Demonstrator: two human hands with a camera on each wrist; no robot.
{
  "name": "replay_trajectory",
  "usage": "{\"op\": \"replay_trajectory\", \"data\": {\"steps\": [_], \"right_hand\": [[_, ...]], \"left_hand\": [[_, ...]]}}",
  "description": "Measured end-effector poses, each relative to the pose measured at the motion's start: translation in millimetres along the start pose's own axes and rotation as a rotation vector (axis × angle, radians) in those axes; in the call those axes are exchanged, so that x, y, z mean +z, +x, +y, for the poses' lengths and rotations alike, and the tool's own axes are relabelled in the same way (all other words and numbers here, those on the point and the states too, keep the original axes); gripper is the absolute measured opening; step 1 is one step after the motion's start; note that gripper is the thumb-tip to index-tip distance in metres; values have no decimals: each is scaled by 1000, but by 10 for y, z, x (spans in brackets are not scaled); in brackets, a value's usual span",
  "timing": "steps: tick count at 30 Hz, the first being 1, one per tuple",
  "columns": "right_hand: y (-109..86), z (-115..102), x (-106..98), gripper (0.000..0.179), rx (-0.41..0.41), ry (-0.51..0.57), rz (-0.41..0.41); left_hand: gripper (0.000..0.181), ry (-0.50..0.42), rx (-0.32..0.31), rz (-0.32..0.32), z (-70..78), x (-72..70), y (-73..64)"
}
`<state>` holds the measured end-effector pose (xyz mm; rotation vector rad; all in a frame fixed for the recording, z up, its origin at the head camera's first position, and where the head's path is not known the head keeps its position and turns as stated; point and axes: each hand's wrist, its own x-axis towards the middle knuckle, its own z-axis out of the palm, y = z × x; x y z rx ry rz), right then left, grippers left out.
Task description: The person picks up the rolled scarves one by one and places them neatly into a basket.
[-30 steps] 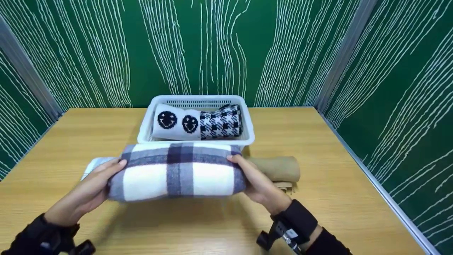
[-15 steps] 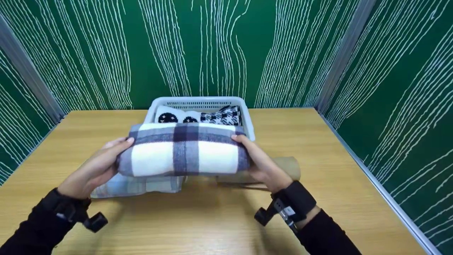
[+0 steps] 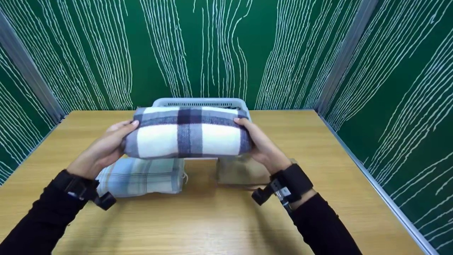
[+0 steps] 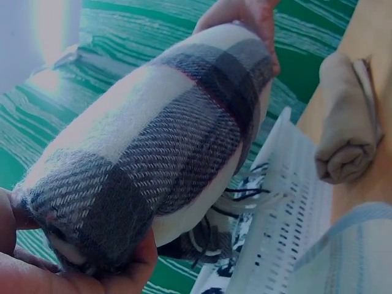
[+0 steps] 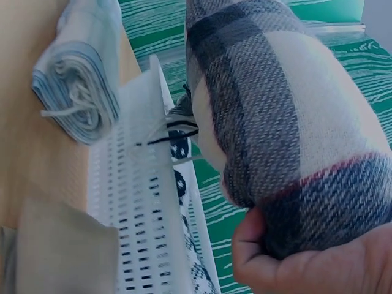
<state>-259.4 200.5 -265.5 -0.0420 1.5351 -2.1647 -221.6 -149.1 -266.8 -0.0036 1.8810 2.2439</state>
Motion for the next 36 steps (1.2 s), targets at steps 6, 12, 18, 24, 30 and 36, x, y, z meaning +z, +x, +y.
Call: {"op": "replay_trajectory", "data": {"steps": [6,12,18,24,30,36], "right_hand": [[166,-129,-32,36,-28,1,-10],[330,-235,-61,35,-37,2,27],[473,-246,-111,36,-23,-41,61],[615,-200,-177,44,-7,-54,94],[760,-142,-231,59,-2,-66,125],[874,-85,-291,53,-9,-58,136]], "left_hand": [[51,-16,26,6,79,17,194],[53,-12,27,25,119,17,381],[52,-39,31,17,75,9,527],[52,-60,29,23,-35,-9,668],[52,-61,8,65,-116,-34,810],[53,-36,16,93,-167,-34,932]]}}
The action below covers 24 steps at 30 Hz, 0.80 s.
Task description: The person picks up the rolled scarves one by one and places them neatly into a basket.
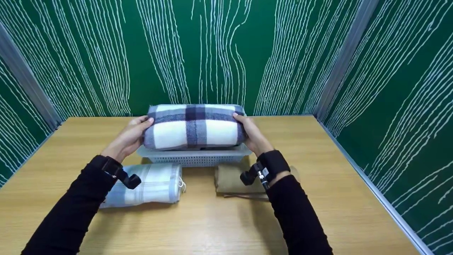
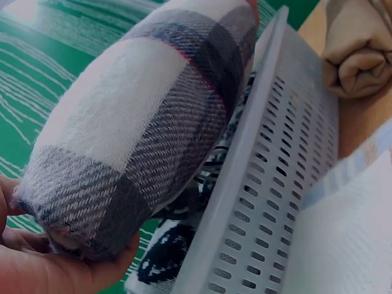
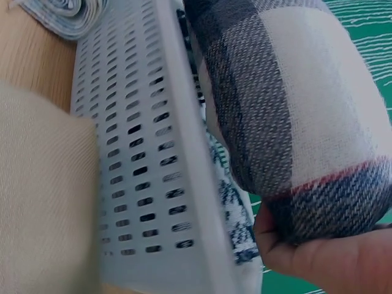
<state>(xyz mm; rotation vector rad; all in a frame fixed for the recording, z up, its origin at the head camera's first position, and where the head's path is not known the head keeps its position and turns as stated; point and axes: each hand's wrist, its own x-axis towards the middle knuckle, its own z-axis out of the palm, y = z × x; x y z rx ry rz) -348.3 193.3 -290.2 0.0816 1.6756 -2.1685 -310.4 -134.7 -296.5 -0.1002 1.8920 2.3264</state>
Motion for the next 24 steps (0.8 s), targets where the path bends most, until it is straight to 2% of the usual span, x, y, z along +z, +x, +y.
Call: {"op": "replay_trajectory", "data": {"steps": [9,16,24], "right_hand": [[109,119,-40,53,33,-25,45],[178,202,-76,24,7,-48,51],[220,241,-85,18,-8,-69,36]], "left_hand": [[53,38,8,36,-148,-29,125],[52,110,14,66,-203,-30,200],[52,201,-21,76,-260,-49,228]]}}
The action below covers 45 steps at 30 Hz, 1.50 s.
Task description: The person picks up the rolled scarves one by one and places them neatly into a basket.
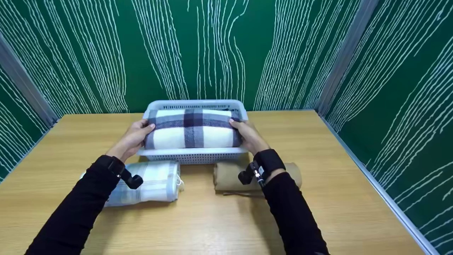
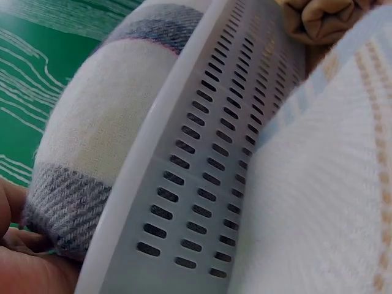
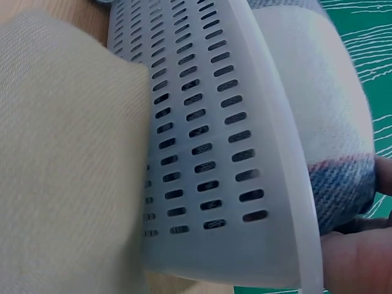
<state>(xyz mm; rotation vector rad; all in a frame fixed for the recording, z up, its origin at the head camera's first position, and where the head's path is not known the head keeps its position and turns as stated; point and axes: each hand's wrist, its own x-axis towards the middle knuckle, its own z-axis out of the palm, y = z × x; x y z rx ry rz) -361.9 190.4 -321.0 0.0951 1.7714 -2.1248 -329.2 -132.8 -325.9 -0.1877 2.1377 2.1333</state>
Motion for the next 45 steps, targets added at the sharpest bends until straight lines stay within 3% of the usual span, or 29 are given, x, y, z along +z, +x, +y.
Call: {"op": "replay_trajectory", "data": {"steps": [13,22,28,41,45], "right_hand": [[5,12,21,15,-3,-96,1],[-25,22,29,12,25,-185,-19],[-18,7,44,12,49,-225,-15],[-2,9,61,54,79,-293,-17],[-4,14,58,57,77,-317,-20]], "left_hand": [[53,134,-61,10,-28,18,-6],[50,251,-1,17,-56,51,-44],[57,309,-6,27,-52,69,-53],[69,452,-54,-31,-11,93,-103],[70,498,-70,-49,10,111,-115]]}}
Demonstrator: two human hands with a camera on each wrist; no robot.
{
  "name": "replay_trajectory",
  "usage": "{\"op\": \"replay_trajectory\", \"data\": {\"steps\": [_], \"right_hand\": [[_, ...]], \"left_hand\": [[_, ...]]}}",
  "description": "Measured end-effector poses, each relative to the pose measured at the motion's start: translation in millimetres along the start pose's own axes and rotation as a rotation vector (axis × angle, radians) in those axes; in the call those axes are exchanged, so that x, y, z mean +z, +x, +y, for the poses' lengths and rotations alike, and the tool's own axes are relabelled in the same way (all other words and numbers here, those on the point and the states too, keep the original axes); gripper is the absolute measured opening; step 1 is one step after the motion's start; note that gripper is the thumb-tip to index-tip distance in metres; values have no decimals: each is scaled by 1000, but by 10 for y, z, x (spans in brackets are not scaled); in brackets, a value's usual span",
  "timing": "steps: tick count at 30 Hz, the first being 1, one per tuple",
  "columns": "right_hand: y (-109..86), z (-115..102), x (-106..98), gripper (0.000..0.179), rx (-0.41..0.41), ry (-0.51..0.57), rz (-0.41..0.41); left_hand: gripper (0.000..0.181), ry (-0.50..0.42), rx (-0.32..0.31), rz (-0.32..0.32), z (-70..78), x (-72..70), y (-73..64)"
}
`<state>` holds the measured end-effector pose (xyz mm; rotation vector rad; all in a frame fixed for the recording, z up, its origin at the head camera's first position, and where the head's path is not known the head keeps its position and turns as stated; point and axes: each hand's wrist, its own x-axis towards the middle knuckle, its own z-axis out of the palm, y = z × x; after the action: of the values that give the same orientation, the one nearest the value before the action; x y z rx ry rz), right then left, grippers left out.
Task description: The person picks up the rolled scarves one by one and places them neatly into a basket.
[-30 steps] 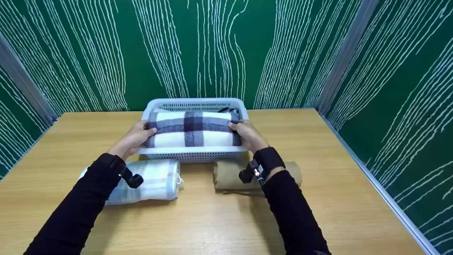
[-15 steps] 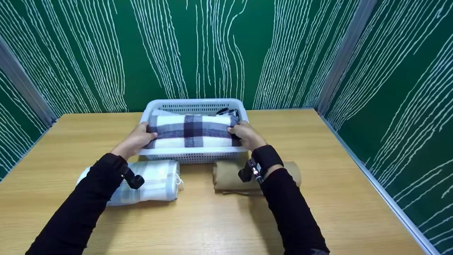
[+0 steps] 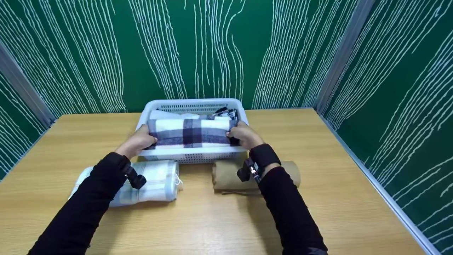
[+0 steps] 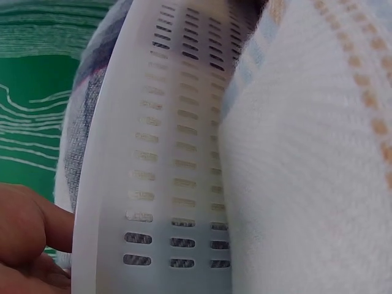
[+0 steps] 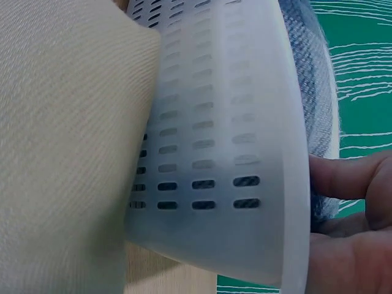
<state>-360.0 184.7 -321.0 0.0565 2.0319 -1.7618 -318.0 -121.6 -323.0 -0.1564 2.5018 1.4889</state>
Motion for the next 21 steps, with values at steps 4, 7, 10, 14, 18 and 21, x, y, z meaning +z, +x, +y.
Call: {"op": "replay_trajectory", "data": {"steps": [4,7,10,14,18,21], "right_hand": [[0,-10,5,55,8,-42,7],[4,-16,7,54,15,-50,5],[-6,-22,2,55,23,-41,-10],[-27,-25,-17,50,27,-43,-41],[-40,-38,-23,44,14,-47,-56],[-66,-52,-19,42,0,-42,-52]], "left_hand": [[68,38,18,6,24,2,-13],[66,59,26,7,26,-5,-15],[65,45,21,-8,21,-16,-15],[64,6,12,-21,19,-21,-13],[60,-12,0,-18,45,-33,-29],[48,-5,12,-6,68,-38,-52]]}}
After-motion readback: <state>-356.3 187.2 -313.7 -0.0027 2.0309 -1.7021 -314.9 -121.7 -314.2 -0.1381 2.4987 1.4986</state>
